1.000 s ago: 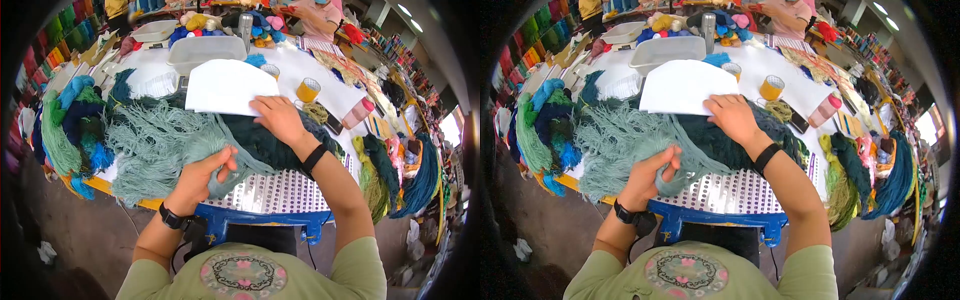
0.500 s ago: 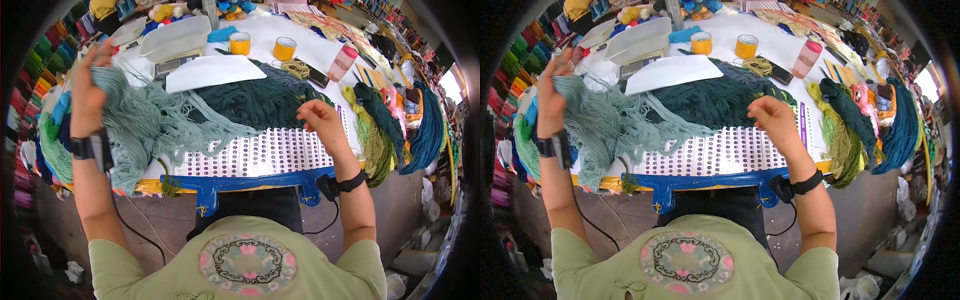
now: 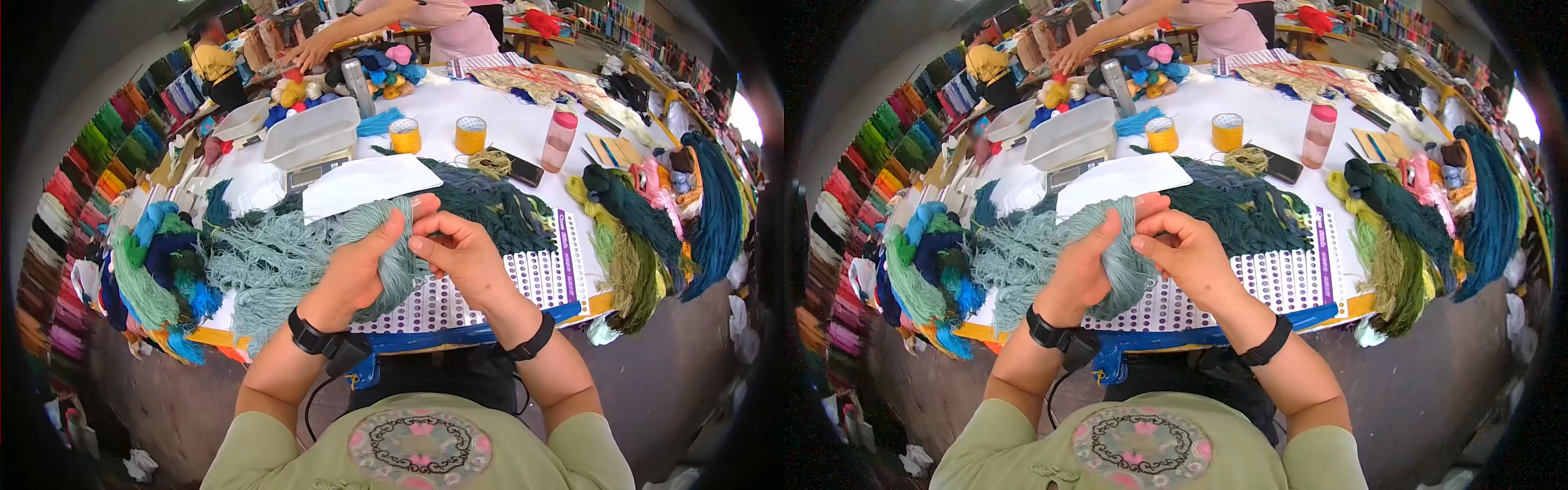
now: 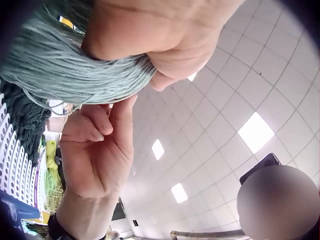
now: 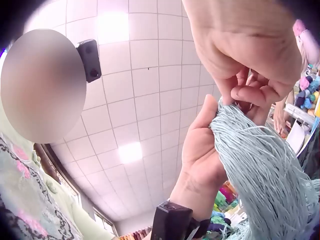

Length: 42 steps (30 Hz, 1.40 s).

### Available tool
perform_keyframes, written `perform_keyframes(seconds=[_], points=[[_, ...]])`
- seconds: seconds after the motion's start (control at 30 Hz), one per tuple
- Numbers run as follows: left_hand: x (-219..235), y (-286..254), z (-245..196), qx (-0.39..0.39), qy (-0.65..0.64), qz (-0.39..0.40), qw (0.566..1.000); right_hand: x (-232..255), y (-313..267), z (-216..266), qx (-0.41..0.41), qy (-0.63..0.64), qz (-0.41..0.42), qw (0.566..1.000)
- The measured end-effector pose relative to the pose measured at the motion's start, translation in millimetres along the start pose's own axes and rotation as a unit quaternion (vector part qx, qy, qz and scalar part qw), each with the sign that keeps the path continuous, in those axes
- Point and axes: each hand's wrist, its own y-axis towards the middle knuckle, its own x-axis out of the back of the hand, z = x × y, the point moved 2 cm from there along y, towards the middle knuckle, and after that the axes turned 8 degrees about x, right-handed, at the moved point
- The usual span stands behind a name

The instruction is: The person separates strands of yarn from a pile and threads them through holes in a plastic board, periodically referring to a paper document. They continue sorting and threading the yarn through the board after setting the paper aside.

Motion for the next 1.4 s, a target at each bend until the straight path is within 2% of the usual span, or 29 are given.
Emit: perform_keyframes(seconds=[0.1,0.2,0.27,0.37,0.43,0.6,0.77,0.83,0.9,0.97,1.1,1.13,1.17,1.4], points=[[-2.0,-0.7,0.7,0.015,-0.058,-0.034,0.998,2.0,-2.7,0.3,0.000,0.023,-0.029,0.999],[0.6,-2.3,1.0,0.015,-0.024,-0.060,0.998,5.5,-3.2,-2.3,-0.004,0.038,-0.045,0.998],[2.2,-2.2,3.9,0.002,0.063,-0.088,0.994,5.5,-3.0,-5.2,-0.007,0.039,-0.042,0.998],[1.7,-2.1,2.6,0.036,0.052,-0.110,0.992,6.3,-1.4,-8.0,-0.015,0.084,-0.065,0.994],[2.2,-1.6,3.8,0.038,0.039,-0.107,0.993,7.3,-0.9,-9.9,-0.033,0.135,-0.067,0.988],[5.3,1.5,9.0,0.047,0.002,-0.103,0.994,7.1,0.1,-13.0,-0.055,0.158,-0.064,0.984],[7.8,4.6,13.5,0.018,0.047,-0.109,0.993,9.0,2.2,-15.6,-0.044,0.182,-0.057,0.981],[12.3,2.9,10.2,0.030,0.025,-0.106,0.994,8.5,3.5,-15.2,-0.048,0.253,-0.077,0.963],[14.6,3.1,10.0,0.042,0.003,-0.103,0.994,9.7,3.5,-17.8,-0.050,0.232,-0.083,0.968],[16.2,4.2,12.2,0.044,-0.135,-0.079,0.987,10.9,3.3,-18.8,-0.052,0.211,-0.090,0.972],[8.4,5.3,12.9,0.039,-0.151,-0.071,0.985,6.8,3.3,-14.4,-0.060,0.124,-0.065,0.988],[9.1,5.4,16.1,0.034,-0.103,-0.096,0.989,5.2,3.2,-13.1,-0.055,0.089,-0.058,0.993],[9.6,5.5,17.8,0.029,-0.054,-0.120,0.991,6.5,3.5,-18.8,-0.047,0.094,-0.066,0.992],[13.0,8.9,24.2,0.031,-0.077,-0.124,0.989,5.4,3.3,-16.0,-0.051,0.112,-0.091,0.988]])
